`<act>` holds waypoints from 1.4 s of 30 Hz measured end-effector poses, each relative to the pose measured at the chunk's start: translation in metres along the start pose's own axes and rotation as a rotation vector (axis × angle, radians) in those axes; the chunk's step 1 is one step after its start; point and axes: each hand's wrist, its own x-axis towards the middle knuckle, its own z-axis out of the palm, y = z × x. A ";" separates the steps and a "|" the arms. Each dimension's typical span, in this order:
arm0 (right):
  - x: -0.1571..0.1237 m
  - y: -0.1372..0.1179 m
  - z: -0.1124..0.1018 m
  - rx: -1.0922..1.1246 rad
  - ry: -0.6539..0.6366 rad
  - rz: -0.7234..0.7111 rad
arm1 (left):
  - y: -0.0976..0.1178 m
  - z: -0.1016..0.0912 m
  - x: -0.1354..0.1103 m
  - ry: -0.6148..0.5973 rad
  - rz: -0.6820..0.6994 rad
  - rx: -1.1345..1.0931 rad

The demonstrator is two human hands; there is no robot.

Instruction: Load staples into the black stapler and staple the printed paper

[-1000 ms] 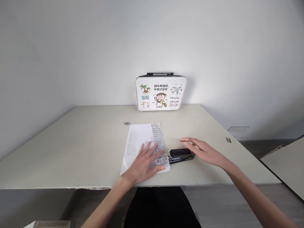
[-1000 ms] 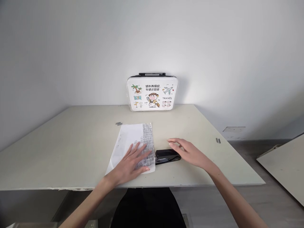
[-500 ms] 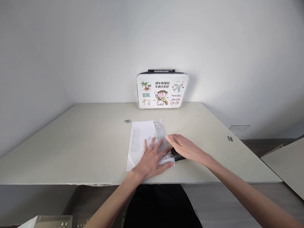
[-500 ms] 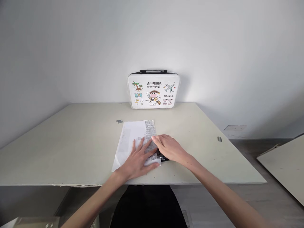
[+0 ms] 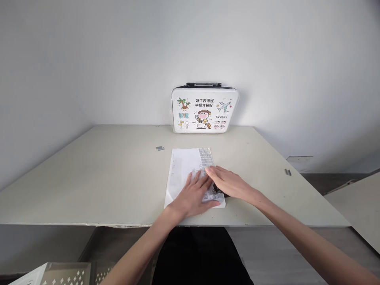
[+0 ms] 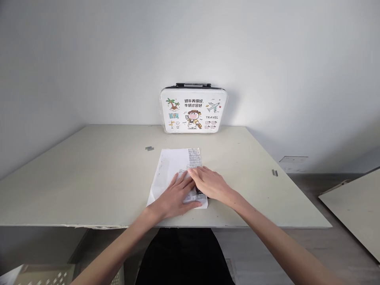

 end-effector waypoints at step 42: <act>0.010 0.004 0.009 -0.258 -0.070 0.014 | 0.002 0.012 0.006 0.086 -0.073 0.047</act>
